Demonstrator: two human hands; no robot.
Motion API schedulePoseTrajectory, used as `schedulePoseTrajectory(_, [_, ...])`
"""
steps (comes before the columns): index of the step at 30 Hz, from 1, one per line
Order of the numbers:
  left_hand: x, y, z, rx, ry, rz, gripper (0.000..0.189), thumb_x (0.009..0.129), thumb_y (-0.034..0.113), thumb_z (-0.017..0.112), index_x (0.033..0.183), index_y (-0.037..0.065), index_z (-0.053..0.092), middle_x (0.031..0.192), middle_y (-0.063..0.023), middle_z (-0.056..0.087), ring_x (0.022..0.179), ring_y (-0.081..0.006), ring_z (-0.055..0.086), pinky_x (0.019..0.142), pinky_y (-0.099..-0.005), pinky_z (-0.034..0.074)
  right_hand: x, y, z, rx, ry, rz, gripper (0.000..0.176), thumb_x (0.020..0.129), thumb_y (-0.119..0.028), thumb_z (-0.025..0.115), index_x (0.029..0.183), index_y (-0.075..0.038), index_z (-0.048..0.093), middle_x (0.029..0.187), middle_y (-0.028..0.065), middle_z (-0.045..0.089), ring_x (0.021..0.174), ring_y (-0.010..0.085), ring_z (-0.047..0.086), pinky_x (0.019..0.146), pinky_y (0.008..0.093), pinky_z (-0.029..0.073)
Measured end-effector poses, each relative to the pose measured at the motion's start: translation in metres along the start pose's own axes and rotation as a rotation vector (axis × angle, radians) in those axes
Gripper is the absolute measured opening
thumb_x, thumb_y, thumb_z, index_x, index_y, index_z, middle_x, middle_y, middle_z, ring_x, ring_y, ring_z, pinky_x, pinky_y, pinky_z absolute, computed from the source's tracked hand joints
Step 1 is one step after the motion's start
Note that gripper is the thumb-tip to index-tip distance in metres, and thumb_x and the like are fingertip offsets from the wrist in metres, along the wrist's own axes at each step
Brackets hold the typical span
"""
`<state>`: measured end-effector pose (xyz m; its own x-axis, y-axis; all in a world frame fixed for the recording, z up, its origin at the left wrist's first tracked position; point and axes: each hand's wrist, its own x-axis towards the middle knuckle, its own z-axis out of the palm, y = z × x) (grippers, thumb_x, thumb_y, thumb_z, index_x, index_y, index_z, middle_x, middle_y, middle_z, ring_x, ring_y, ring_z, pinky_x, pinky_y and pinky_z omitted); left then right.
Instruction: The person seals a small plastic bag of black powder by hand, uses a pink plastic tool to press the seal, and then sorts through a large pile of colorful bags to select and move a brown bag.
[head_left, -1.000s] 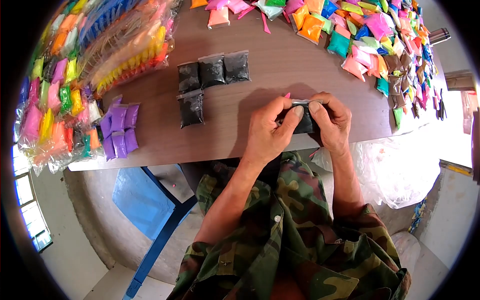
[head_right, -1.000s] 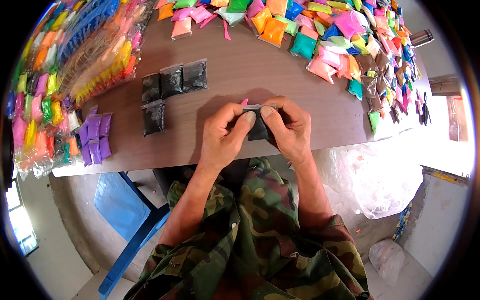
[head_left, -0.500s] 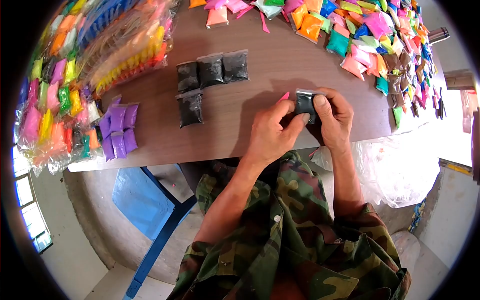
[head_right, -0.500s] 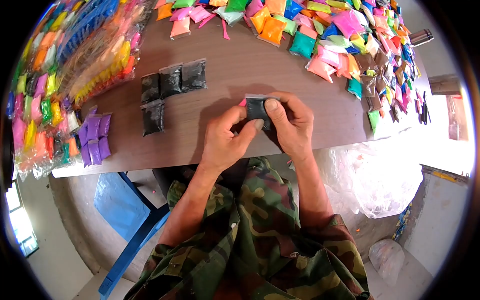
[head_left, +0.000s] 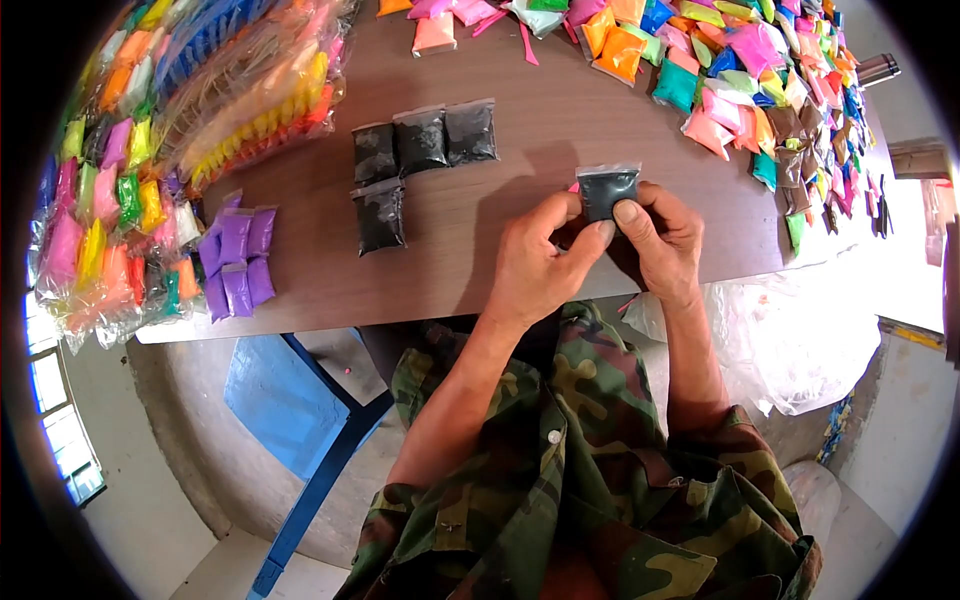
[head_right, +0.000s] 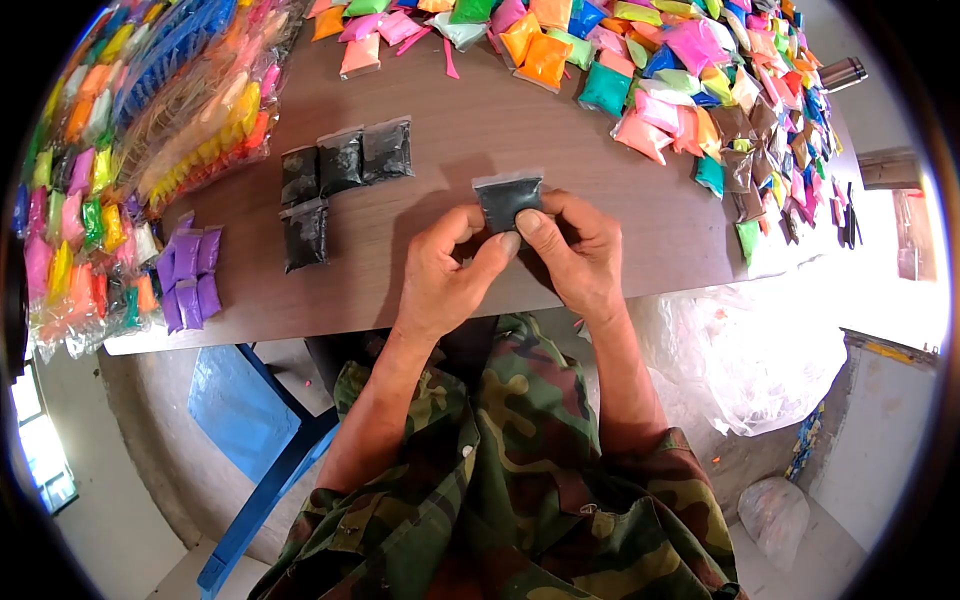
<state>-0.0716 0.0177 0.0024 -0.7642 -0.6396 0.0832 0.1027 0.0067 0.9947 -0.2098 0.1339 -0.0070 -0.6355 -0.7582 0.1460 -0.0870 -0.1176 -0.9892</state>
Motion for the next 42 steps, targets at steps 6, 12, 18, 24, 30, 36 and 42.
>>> schedulePoseTrajectory(6, [0.000,0.001,0.002,0.070,0.004,0.025,0.016,0.097,0.006,0.078,0.110,-0.003,0.073,0.094,-0.0060,0.079,0.087,-0.0066,0.068,0.076,-0.0266,0.056,0.000,0.002,-0.001,0.015,-0.031,0.031,0.023,0.106,-0.020,0.074,0.108,0.003,0.074,0.092,-0.0028,0.068,0.083,0.0040,0.056,0.071,0.0235,0.046])
schedulePoseTrajectory(12, [0.000,0.001,0.001,0.021,-0.033,0.007,0.016,0.098,0.005,0.078,0.110,-0.003,0.073,0.093,-0.0055,0.078,0.087,-0.0069,0.068,0.076,-0.0266,0.056,0.002,-0.007,0.005,0.104,0.012,0.012,0.021,0.106,-0.017,0.074,0.109,0.003,0.074,0.093,-0.0023,0.068,0.085,0.0046,0.058,0.073,0.0238,0.048])
schedulePoseTrajectory(18, [0.000,-0.003,0.001,0.041,0.008,0.031,0.016,0.096,0.007,0.077,0.105,-0.004,0.072,0.085,-0.0095,0.077,0.076,-0.0087,0.068,0.070,-0.0291,0.057,0.000,-0.001,-0.004,0.046,-0.030,0.057,0.019,0.107,-0.015,0.072,0.110,0.004,0.076,0.095,-0.0021,0.068,0.086,0.0049,0.057,0.073,0.0242,0.047])
schedulePoseTrajectory(24, [0.001,-0.001,0.005,-0.005,0.009,0.032,0.016,0.096,0.007,0.078,0.105,-0.004,0.072,0.086,-0.0091,0.077,0.077,-0.0090,0.069,0.071,-0.0294,0.057,0.002,-0.008,0.004,0.132,0.033,0.016,0.022,0.107,-0.019,0.073,0.106,0.003,0.075,0.088,-0.0042,0.063,0.080,0.0048,0.052,0.068,0.0247,0.043])
schedulePoseTrajectory(30, [0.000,0.003,0.001,0.013,0.024,0.032,0.018,0.096,0.007,0.077,0.109,-0.004,0.073,0.087,-0.0082,0.078,0.078,-0.0091,0.070,0.072,-0.0290,0.057,0.002,-0.007,0.000,-0.068,-0.025,-0.043,0.026,0.110,-0.023,0.070,0.109,0.003,0.075,0.087,-0.0034,0.063,0.079,0.0049,0.050,0.067,0.0247,0.041])
schedulePoseTrajectory(36, [0.000,0.006,0.008,0.070,0.035,0.091,0.016,0.097,0.009,0.077,0.106,-0.004,0.072,0.083,-0.0074,0.076,0.074,-0.0107,0.069,0.070,-0.0287,0.056,0.002,0.001,-0.002,-0.010,0.066,-0.056,0.027,0.109,-0.022,0.070,0.104,0.003,0.076,0.085,-0.0036,0.062,0.078,0.0053,0.050,0.066,0.0254,0.041])
schedulePoseTrajectory(42, [-0.001,0.005,0.005,0.137,0.035,0.059,0.019,0.100,0.014,0.076,0.110,-0.002,0.073,0.086,-0.0092,0.075,0.074,-0.0128,0.070,0.070,-0.0305,0.057,0.003,-0.002,-0.001,-0.013,0.025,-0.129,0.021,0.107,-0.016,0.072,0.101,0.004,0.076,0.084,-0.0033,0.064,0.077,0.0051,0.052,0.066,0.0260,0.041])
